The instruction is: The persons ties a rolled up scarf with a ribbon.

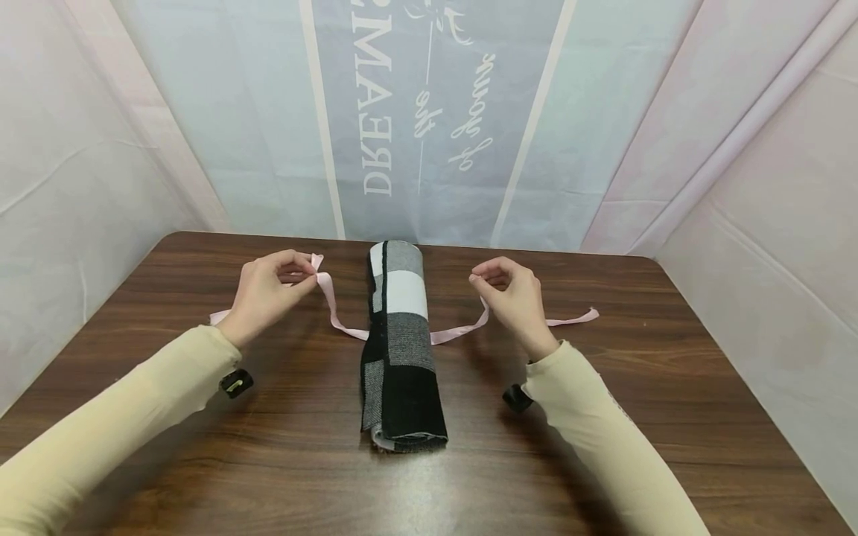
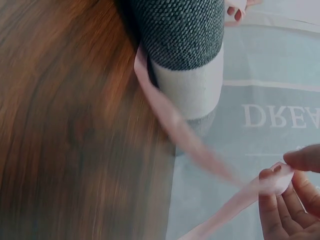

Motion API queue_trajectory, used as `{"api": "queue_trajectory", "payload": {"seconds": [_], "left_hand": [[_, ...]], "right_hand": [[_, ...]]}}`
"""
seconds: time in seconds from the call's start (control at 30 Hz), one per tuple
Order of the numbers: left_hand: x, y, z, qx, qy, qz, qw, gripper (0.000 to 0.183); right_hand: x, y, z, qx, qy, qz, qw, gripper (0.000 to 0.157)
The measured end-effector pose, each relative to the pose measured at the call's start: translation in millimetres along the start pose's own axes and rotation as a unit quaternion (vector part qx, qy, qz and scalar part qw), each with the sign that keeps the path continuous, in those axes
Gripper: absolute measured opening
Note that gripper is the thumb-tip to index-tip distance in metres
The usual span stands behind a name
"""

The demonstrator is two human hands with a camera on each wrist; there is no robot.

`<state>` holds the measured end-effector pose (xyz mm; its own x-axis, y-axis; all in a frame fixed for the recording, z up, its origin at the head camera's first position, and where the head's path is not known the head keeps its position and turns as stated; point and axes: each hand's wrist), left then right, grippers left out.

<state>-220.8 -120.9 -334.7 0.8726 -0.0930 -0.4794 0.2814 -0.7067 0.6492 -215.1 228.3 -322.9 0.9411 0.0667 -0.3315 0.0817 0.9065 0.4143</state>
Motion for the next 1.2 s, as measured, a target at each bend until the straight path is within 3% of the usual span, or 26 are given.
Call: {"api": "queue_trajectory", "payload": {"seconds": [0.23,0.37,0.9,1.2], "left_hand": [[-1.6,-6.1,-8.6,0.017,-0.023,0.007,0.9996,0.004],[-2.2,-9.3,-13.7,0.027,-0.037,0.01,0.9989,0.004],[-5.1,-26.3,-31.8,0.077,-0.074,0.011,0.9942,0.009],[-5.2,-37.5,-40.0,0.113,-0.103,0.018,0.9881,0.009]], "right_hand": [[-2.1,-9.4,1.7,-0.048,0.02,0.029,0.998,0.017],[-2.6,-14.8,3.9,-0.066,0.01,0.041,0.997,0.016],[-2.0,-35.6,18.6,-0.061,-0.011,0.082,0.995,0.024],[-5.9,-51.4,26.1,-0.096,-0.023,0.111,0.989,0.026]]}}
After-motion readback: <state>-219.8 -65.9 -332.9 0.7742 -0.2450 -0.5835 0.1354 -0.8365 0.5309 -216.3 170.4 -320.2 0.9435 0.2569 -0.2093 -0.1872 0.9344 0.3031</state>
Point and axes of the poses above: each hand's wrist, its own x-axis away from the middle knuckle, its own y-axis out of the back of the hand, z = x × y, and after that the axes turned 9 degrees about -x, right-handed
